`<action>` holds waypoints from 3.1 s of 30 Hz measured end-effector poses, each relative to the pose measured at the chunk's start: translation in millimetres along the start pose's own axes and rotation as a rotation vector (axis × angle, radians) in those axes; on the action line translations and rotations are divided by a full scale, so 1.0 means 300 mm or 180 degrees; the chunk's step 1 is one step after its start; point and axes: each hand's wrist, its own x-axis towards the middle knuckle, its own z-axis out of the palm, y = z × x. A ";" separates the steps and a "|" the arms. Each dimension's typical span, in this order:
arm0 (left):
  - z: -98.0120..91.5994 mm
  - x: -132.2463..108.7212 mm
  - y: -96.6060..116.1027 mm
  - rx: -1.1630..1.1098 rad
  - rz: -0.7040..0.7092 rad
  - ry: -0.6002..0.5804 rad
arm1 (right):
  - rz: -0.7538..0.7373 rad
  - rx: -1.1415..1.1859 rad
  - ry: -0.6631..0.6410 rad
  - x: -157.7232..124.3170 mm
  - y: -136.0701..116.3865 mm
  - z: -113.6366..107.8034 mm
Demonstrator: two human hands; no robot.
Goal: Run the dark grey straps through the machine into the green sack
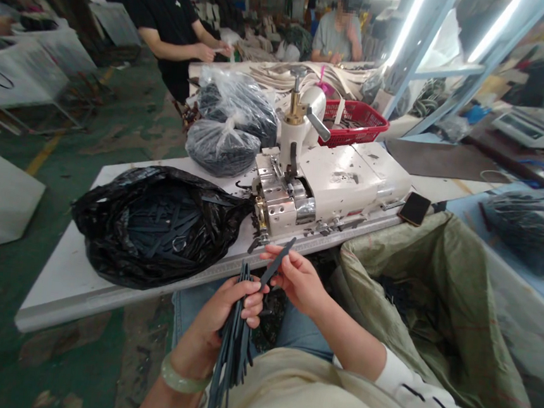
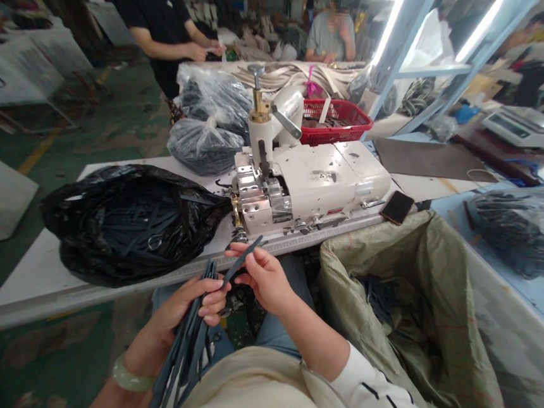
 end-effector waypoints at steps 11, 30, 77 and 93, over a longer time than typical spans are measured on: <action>-0.042 0.036 0.018 -0.0341 -0.0136 -0.0221 | -0.0246 -0.0275 0.0724 0.264 -0.120 -0.069; -0.047 0.027 0.049 -0.0426 -0.0065 -0.0314 | -0.1786 -0.2159 0.3281 0.107 -0.305 -0.348; -0.014 -0.005 0.000 -0.0498 -0.0042 -0.0117 | -0.0347 -0.0311 0.0912 0.005 -0.062 -0.013; 0.008 0.036 -0.029 -0.0110 0.0356 0.0218 | -0.0115 -0.0457 0.0351 0.024 -0.007 0.025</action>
